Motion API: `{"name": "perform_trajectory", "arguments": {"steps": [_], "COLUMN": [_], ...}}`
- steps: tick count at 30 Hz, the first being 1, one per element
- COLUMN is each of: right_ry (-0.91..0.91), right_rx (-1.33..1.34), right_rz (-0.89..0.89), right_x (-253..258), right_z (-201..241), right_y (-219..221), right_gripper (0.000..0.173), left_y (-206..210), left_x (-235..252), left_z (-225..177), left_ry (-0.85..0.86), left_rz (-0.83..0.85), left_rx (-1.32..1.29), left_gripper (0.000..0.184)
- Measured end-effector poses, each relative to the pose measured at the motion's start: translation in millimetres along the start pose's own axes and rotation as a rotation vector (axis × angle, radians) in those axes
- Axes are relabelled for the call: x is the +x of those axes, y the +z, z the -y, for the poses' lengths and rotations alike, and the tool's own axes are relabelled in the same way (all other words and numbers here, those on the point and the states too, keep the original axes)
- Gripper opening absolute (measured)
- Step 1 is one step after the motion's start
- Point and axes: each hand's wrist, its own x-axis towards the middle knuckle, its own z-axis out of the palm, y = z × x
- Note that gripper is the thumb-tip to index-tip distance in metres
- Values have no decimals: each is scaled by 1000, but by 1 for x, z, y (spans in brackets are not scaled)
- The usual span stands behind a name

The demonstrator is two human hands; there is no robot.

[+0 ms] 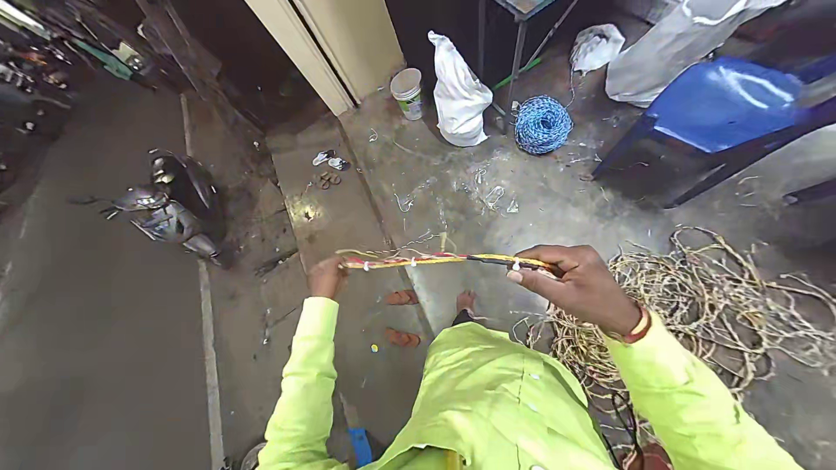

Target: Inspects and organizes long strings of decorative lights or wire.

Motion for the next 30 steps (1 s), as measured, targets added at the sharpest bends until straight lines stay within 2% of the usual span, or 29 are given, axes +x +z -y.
{"name": "perform_trajectory", "arguments": {"steps": [2, 3, 4, 5, 6, 7, 8, 10, 12, 13, 14, 16, 19, 21, 23, 26, 28, 29, 30], "right_ry": [-96, -130, -155, -169, -163, -138, -101, -56, -39, -29, -16, 30, 104, 130, 113, 87, 7, -8, -27], "right_rx": [-144, -209, -258, -295, -320, -334, -342, -369, -435, -493, -562, -707, -886, -912, -888, -721, -471, -370, -326], "right_rz": [42, 64, 77, 76, 62, 38, 7, -72, -146, -173, -198, -234, -203, -96, 16, 151, 182, 214, 242], "right_x": [11, 16, 21, 26, 32, 37, 42, 55, 71, 80, 89, 108, 127, 126, 114, 99, 95, 92, 86], "right_z": [23, 31, 38, 45, 50, 56, 61, 68, 71, 73, 74, 72, 57, 46, 33, 19, 5, 3, 1], "right_y": [-4, -3, -2, -1, -1, -3, -5, -16, -40, -57, -76, -116, -171, -188, -180, -147, -129, -123, -118], "right_gripper": [25, 27, 29, 29, 29, 29, 30, 30, 32, 33, 34, 40, 46, 51, 56, 47, 30, 33, 43], "left_y": [29, 47, 64, 81, 97, 110, 120, 133, 129, 122, 110, 75, 11, -38, -90, -157, -179, -179, -170], "left_x": [-5, -11, -19, -29, -40, -54, -67, -96, -111, -117, -119, -105, -95, -94, -94, -82, -76, -80, -92], "left_z": [26, 40, 52, 62, 73, 85, 97, 115, 118, 115, 111, 111, 95, 70, 34, 5, -16, -33, -57], "left_ry": [54, 92, 108, 144, 207, 281, 316, 231, 247, 249, 262, 298, 324, 359, 468, 694, 807, 848, 848], "left_rz": [68, 98, 154, 208, 273, 363, 486, 733, 1168, 1258, 1263, 1220, 997, 877, 715, 423, 263, 168, 20], "left_rx": [413, 492, 487, 421, 311, 155, -76, -599, -925, -976, -943, -834, -593, -689, -781, -656, -484, -405, -355], "left_gripper": [45, 45, 55, 74, 84, 76, 57, 31, 37, 44, 53, 47, 26, 21, 21, 25, 23, 21, 18]}}
